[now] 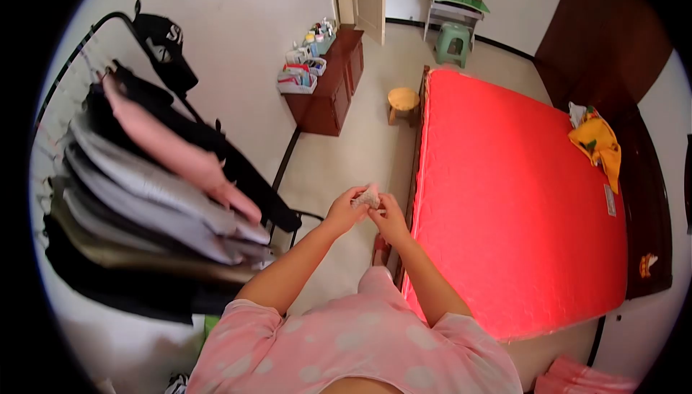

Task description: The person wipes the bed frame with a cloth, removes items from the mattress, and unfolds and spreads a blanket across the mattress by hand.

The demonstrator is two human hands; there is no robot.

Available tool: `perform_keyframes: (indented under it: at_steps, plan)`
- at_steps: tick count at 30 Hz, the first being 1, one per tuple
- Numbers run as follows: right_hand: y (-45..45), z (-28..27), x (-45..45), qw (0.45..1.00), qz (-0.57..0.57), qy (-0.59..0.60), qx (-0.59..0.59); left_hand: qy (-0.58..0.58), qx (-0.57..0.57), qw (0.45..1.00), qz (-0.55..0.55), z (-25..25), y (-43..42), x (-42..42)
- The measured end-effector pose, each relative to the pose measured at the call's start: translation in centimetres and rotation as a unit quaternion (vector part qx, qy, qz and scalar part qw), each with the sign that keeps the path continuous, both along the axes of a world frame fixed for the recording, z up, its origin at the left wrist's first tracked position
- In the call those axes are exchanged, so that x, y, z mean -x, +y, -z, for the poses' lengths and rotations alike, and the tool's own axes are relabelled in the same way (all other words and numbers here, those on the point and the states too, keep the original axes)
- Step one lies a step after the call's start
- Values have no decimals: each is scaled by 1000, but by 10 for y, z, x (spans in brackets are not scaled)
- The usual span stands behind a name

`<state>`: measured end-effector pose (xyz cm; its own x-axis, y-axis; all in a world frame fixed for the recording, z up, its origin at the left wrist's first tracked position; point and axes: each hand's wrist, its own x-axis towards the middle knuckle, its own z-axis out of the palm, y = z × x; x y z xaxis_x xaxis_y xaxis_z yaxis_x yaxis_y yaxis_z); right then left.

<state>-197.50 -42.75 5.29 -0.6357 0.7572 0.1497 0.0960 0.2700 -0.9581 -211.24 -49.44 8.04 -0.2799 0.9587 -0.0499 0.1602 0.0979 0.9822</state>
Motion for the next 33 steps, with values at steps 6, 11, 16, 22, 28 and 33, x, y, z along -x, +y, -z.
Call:
perform_keyframes:
  at_steps: [6, 11, 16, 22, 28, 33]
  plan:
    - [162, 1, 77, 992, -50, 19, 113, 34, 45, 990, -126, 46, 167, 87]
    - [279, -11, 130, 994, -79, -22, 66, 7, 55, 994, -96, 24, 264, 144]
    - [348, -14, 179, 994, -76, -70, 38, -99, 88, 979, -155, 45, 326, 217]
    - [441, 23, 253, 994, -54, -86, 40, -141, 92, 954, -246, 98, 424, 336]
    - [548, 42, 359, 981, -36, -167, 96, -152, 126, 939, -282, 121, 548, 466]
    - [632, 37, 458, 986, -66, -135, 74, -1, 66, 961, -270, 181, 636, 589]
